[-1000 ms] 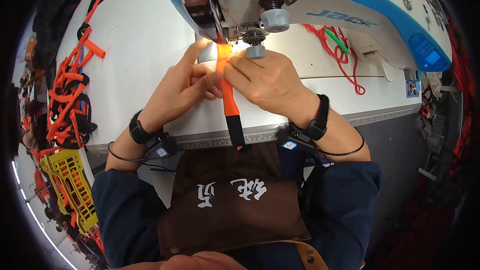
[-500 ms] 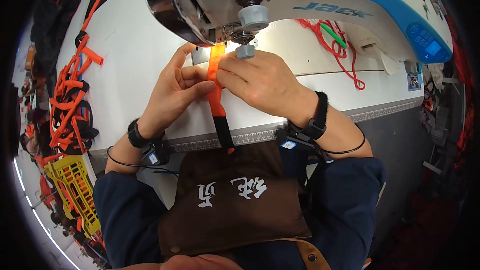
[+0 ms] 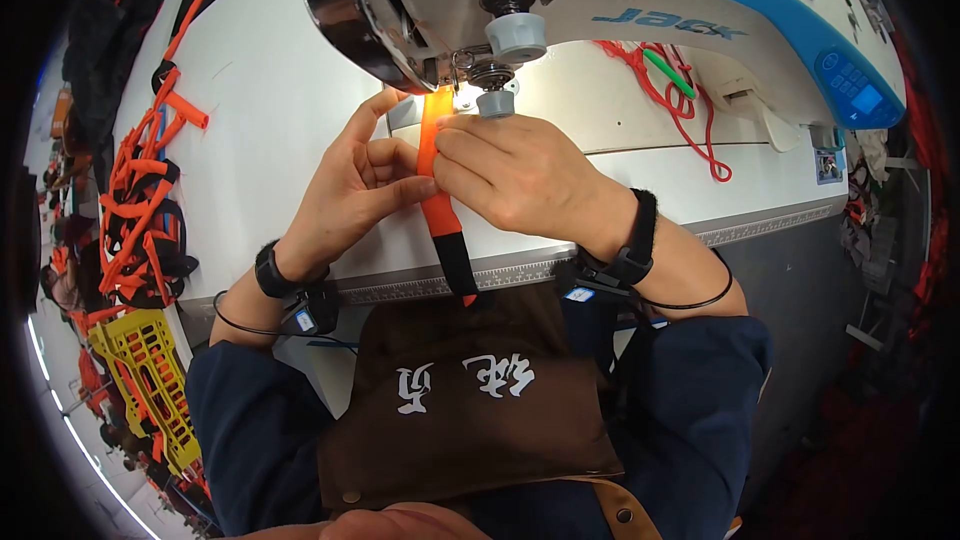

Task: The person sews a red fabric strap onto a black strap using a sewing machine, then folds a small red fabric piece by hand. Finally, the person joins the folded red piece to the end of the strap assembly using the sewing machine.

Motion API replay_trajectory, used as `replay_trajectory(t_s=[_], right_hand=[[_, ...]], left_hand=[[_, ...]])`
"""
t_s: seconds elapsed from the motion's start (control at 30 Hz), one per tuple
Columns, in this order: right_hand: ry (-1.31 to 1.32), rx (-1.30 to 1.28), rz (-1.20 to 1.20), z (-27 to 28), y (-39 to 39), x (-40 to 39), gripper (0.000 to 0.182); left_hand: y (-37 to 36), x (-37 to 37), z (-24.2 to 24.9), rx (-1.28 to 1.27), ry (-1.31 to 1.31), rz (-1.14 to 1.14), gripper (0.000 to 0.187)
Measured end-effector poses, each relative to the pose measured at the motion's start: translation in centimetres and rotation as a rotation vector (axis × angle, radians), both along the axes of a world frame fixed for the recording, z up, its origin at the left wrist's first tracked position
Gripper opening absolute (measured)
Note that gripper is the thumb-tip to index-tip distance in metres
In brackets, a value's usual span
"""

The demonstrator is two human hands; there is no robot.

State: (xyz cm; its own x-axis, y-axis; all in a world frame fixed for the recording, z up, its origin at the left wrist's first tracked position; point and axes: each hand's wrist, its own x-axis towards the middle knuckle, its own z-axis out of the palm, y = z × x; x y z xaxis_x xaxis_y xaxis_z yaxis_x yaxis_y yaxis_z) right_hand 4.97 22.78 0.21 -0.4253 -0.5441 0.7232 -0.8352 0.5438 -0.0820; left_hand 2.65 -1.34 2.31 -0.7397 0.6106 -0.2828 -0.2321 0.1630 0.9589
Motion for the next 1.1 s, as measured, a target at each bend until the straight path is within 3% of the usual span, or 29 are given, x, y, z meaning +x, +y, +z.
replay_trajectory(t_s=[0.07,0.27,0.37,0.77,1.1], right_hand=[[-0.011,0.025,0.017,-0.1,0.0,0.1,0.018],[-0.047,0.140,0.017,-0.9,0.1,0.8,0.014],[-0.073,0.158,0.024,-0.6,0.0,1.0,0.016],[-0.064,0.162,0.006,-0.6,-0.1,1.0,0.020],[-0.048,0.169,-0.018,-0.3,-0.1,0.4,0.022]], left_hand=[[-0.1,-0.1,0.2,-0.004,-0.012,-0.018,0.086],[0.1,-1.1,0.9,-0.282,0.347,-0.089,0.043],[0.7,-2.4,-1.4,-0.390,1.247,0.024,0.034],[0.7,-2.4,-1.6,-0.575,1.296,-0.064,0.049],[0.8,-3.0,-1.9,-0.570,1.301,-0.040,0.045]])
